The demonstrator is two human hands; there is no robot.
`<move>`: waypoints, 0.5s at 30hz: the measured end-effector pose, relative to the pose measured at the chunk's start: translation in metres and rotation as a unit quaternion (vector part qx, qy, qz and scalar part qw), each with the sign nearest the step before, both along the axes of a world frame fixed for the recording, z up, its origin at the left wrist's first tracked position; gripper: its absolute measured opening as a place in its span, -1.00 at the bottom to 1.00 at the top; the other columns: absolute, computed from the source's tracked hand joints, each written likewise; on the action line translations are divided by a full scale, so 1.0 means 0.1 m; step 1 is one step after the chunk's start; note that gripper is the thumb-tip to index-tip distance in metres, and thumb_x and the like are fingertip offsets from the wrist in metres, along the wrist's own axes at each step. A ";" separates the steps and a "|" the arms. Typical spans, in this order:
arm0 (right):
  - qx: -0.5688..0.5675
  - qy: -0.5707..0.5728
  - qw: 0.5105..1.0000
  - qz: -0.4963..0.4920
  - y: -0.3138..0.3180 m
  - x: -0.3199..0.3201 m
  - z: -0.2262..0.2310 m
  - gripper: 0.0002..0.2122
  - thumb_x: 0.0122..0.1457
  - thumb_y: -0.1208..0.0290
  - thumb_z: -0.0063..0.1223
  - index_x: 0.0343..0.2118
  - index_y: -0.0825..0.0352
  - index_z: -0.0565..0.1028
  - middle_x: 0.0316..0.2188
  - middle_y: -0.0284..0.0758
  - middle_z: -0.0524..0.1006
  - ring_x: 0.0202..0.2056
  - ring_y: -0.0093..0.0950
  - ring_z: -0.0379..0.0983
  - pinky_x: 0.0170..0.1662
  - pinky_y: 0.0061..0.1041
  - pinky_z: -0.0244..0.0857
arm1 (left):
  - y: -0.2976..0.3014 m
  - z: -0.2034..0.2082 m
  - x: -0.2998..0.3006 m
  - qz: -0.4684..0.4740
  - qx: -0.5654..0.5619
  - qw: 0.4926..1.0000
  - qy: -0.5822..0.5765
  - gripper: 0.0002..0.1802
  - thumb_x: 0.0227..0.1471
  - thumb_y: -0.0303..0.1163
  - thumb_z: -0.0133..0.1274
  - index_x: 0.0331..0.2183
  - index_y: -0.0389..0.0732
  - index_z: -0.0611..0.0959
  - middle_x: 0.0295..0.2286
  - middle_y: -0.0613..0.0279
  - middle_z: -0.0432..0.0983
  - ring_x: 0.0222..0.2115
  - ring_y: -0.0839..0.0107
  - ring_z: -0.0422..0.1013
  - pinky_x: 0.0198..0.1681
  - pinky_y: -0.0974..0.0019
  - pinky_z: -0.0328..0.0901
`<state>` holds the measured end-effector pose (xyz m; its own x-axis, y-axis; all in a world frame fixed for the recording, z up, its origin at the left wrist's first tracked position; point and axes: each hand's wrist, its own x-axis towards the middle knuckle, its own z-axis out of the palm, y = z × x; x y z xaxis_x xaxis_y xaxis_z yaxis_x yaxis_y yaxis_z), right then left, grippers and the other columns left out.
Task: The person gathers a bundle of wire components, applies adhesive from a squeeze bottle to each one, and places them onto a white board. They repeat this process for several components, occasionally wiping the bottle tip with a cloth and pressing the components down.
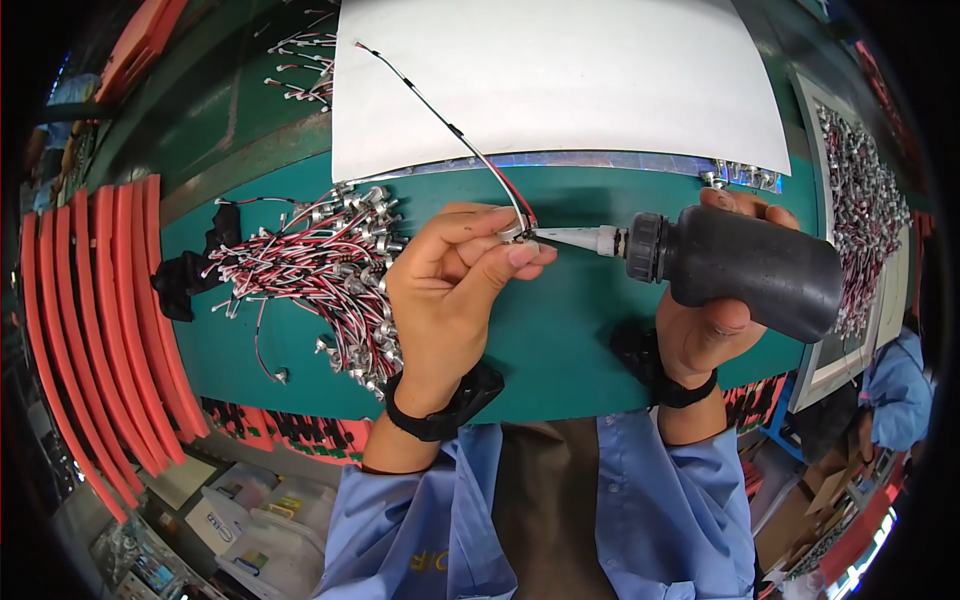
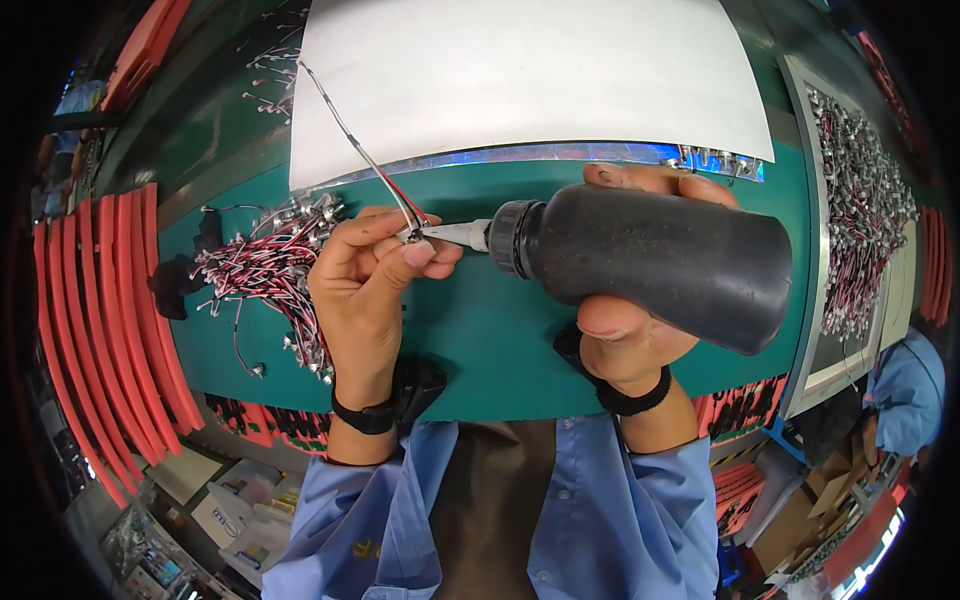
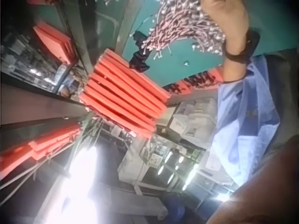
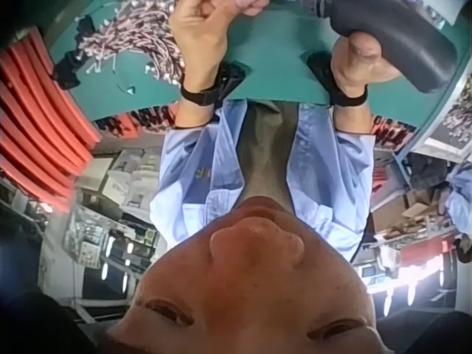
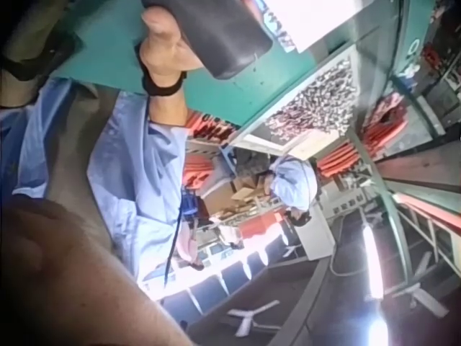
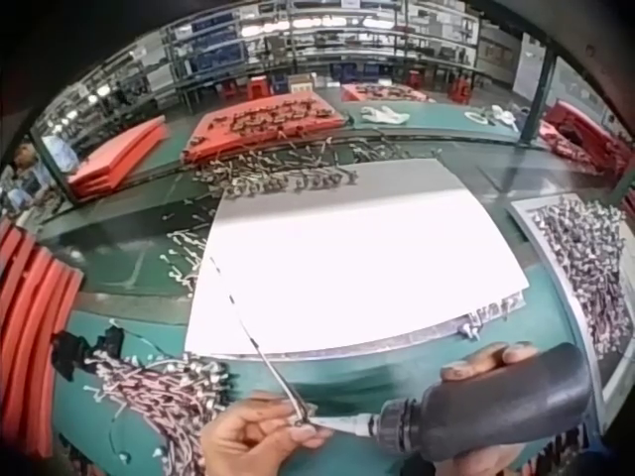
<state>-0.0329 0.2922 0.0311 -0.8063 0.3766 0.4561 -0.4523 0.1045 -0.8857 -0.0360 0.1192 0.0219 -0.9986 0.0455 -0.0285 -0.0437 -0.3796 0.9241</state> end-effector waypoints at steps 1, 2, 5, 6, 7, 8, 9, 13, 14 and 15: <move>0.005 0.001 1.000 0.002 0.01 0.00 0.00 -0.22 -0.17 -0.13 0.10 0.00 0.35 0.13 -0.20 -0.13 0.39 -0.12 -0.36 0.30 -0.05 -0.43 0.15 | 0.00 0.00 0.00 0.000 0.001 1.000 0.000 -0.80 -0.09 -0.72 -0.06 -0.31 -0.44 0.45 -0.35 0.07 0.39 -0.40 0.27 0.47 -0.36 0.44 0.40; 0.005 0.001 1.000 0.002 0.01 0.00 0.00 -0.22 -0.17 -0.13 0.10 0.00 0.35 0.13 -0.20 -0.13 0.39 -0.12 -0.36 0.30 -0.05 -0.43 0.15 | 0.00 0.00 0.00 0.001 0.001 1.000 0.001 -0.80 -0.09 -0.73 -0.06 -0.31 -0.44 0.45 -0.35 0.07 0.39 -0.40 0.28 0.47 -0.36 0.43 0.40; 0.001 0.009 1.000 0.016 0.00 -0.01 0.00 -0.23 -0.16 -0.12 0.09 0.00 0.36 0.12 -0.20 -0.13 0.39 -0.12 -0.37 0.29 -0.05 -0.44 0.15 | 0.00 0.01 0.01 -0.001 0.003 1.000 0.001 -0.80 -0.09 -0.73 -0.06 -0.31 -0.44 0.45 -0.36 0.07 0.40 -0.40 0.28 0.47 -0.36 0.43 0.40; 0.002 0.009 1.000 0.015 0.00 0.00 0.00 -0.23 -0.16 -0.12 0.09 0.00 0.36 0.12 -0.20 -0.13 0.39 -0.12 -0.37 0.29 -0.05 -0.44 0.15 | 0.00 0.02 0.02 -0.001 0.004 1.000 0.002 -0.80 -0.09 -0.73 -0.06 -0.31 -0.44 0.45 -0.37 0.07 0.40 -0.40 0.28 0.47 -0.36 0.43 0.40; 0.000 0.009 1.000 0.016 0.00 -0.01 0.00 -0.23 -0.15 -0.12 0.09 0.00 0.36 0.12 -0.19 -0.13 0.39 -0.12 -0.37 0.29 -0.06 -0.45 0.15 | 0.00 0.02 0.01 -0.002 0.005 1.000 0.002 -0.80 -0.09 -0.73 -0.06 -0.31 -0.44 0.45 -0.37 0.07 0.40 -0.40 0.28 0.47 -0.36 0.43 0.40; -0.001 0.009 1.000 0.018 0.00 -0.01 0.00 -0.23 -0.15 -0.11 0.09 0.00 0.36 0.11 -0.19 -0.13 0.39 -0.12 -0.37 0.29 -0.06 -0.45 0.15 | 0.00 0.01 0.01 -0.002 0.005 1.000 0.001 -0.80 -0.09 -0.73 -0.06 -0.31 -0.44 0.45 -0.38 0.07 0.40 -0.41 0.28 0.48 -0.36 0.43 0.40; -0.003 0.009 1.000 0.019 0.00 0.00 0.00 -0.23 -0.15 -0.11 0.09 0.00 0.36 0.11 -0.19 -0.13 0.39 -0.12 -0.37 0.29 -0.06 -0.45 0.15 | 0.00 0.01 0.01 -0.001 0.005 1.000 0.000 -0.80 -0.10 -0.73 -0.06 -0.31 -0.44 0.45 -0.38 0.07 0.41 -0.41 0.29 0.48 -0.36 0.43 0.40; -0.003 0.017 1.000 0.012 0.00 -0.01 -0.01 -0.24 -0.15 -0.10 0.10 0.00 0.36 0.10 -0.19 -0.12 0.39 -0.13 -0.38 0.30 -0.07 -0.46 0.16 | 0.00 0.00 0.02 -0.003 0.013 1.000 0.001 -0.79 -0.10 -0.73 -0.05 -0.31 -0.43 0.45 -0.40 0.07 0.42 -0.41 0.29 0.48 -0.36 0.43 0.40; -0.003 0.018 1.000 0.012 0.00 -0.01 -0.01 -0.24 -0.15 -0.10 0.10 0.00 0.36 0.10 -0.19 -0.12 0.39 -0.13 -0.38 0.30 -0.07 -0.46 0.16 | -0.01 0.00 0.02 -0.004 0.017 1.000 0.002 -0.79 -0.10 -0.72 -0.05 -0.31 -0.43 0.45 -0.40 0.07 0.43 -0.41 0.29 0.48 -0.36 0.42 0.40; -0.004 0.014 1.000 0.014 0.00 0.00 -0.02 -0.24 -0.15 -0.10 0.10 0.00 0.36 0.11 -0.19 -0.12 0.39 -0.12 -0.37 0.30 -0.07 -0.46 0.16 | -0.01 0.00 0.03 -0.004 0.016 1.000 0.002 -0.79 -0.10 -0.72 -0.05 -0.31 -0.43 0.45 -0.40 0.07 0.43 -0.41 0.29 0.48 -0.36 0.42 0.40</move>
<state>-0.0331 0.2919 0.0293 -0.8035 0.3586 0.4751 -0.4789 0.0845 -0.8738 -0.0335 0.1181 0.0216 -0.9983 0.0544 -0.0229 -0.0432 -0.4093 0.9114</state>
